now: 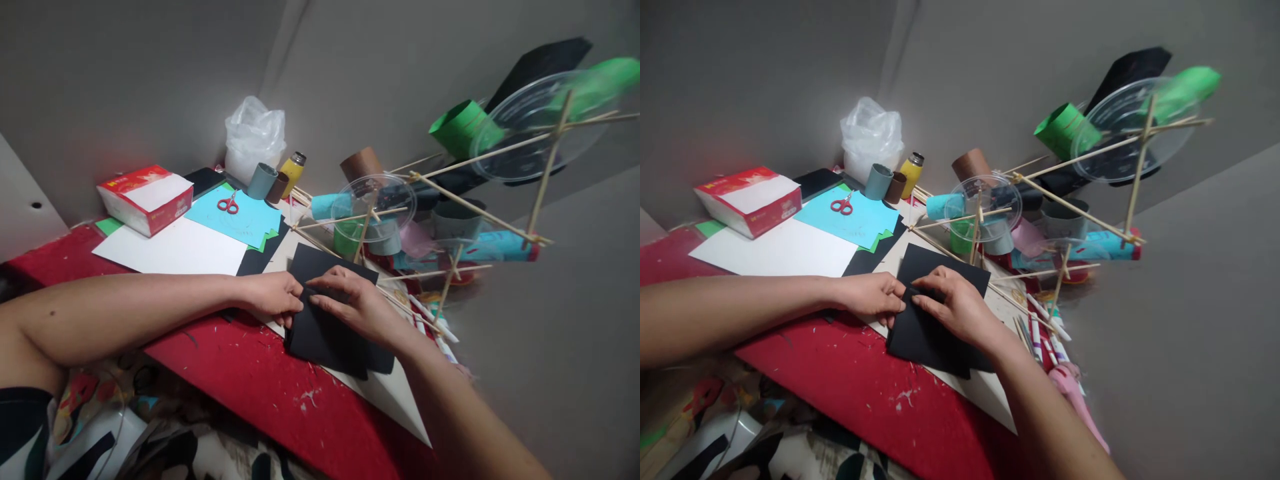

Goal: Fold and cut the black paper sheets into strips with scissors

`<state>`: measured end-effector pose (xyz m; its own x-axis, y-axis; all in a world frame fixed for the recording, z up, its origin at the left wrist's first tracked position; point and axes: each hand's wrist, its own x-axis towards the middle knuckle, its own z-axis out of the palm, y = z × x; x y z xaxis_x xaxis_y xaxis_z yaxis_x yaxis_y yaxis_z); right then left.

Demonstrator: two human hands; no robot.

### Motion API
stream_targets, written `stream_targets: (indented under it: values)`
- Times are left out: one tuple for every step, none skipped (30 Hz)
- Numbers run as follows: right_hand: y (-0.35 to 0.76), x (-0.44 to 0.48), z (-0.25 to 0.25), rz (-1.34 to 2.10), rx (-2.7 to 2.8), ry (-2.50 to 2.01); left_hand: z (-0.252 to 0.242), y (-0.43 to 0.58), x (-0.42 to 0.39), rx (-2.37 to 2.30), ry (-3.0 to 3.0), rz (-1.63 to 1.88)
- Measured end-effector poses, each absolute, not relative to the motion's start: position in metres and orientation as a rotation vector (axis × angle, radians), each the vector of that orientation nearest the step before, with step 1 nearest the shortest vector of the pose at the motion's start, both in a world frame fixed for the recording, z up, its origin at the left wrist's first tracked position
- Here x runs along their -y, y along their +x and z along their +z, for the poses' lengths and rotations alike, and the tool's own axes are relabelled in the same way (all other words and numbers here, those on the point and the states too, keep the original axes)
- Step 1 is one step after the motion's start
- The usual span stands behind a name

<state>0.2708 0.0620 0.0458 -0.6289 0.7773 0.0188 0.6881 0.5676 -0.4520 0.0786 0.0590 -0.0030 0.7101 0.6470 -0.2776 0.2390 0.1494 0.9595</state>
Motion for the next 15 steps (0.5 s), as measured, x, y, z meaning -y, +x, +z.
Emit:
stream_targets:
  values:
    - [0.27,-0.062,0.044,0.57,2.59,-1.204,-0.003,0.079,-0.059,-0.785,1.432,0.343]
    - [0.27,-0.062,0.043,0.555,2.59,-1.187,-0.003,0.079,-0.058,-0.785,1.438,0.342]
    - [0.27,-0.061,0.042,0.558,2.589,-1.174,-0.004,0.079,-0.058,-0.787,1.448,0.338]
    - [0.269,-0.061,0.041,0.577,2.587,-1.165,-0.004,0.078,-0.058,-0.791,1.458,0.335]
    - [0.269,-0.061,0.04,0.611,2.582,-1.163,-0.004,0.078,-0.057,-0.8,1.468,0.335]
    - [0.268,-0.06,0.04,0.656,2.57,-1.168,-0.004,0.077,-0.057,-0.815,1.478,0.341]
    - [0.268,-0.06,0.039,0.708,2.551,-1.178,-0.004,0.076,-0.056,-0.831,1.483,0.348]
    - [0.267,-0.059,0.039,0.761,2.517,-1.191,-0.004,0.075,-0.056,-0.843,1.48,0.353]
    - [0.267,-0.059,0.038,0.807,2.471,-1.203,-0.004,0.074,-0.055,-0.842,1.472,0.356]
    - [0.267,-0.059,0.037,0.839,2.422,-1.21,-0.005,0.073,-0.055,-0.833,1.463,0.356]
    - [0.268,-0.059,0.036,0.855,2.375,-1.212,-0.006,0.072,-0.054,-0.819,1.455,0.356]
    - [0.268,-0.059,0.035,0.855,2.333,-1.209,-0.007,0.071,-0.054,-0.802,1.451,0.359]
    - [0.269,-0.059,0.035,0.844,2.3,-1.206,-0.007,0.07,-0.053,-0.79,1.45,0.368]
    - [0.27,-0.059,0.034,0.826,2.275,-1.201,-0.008,0.07,-0.053,-0.781,1.449,0.383]
    - [0.272,-0.06,0.034,0.808,2.256,-1.195,-0.008,0.07,-0.053,-0.778,1.444,0.399]
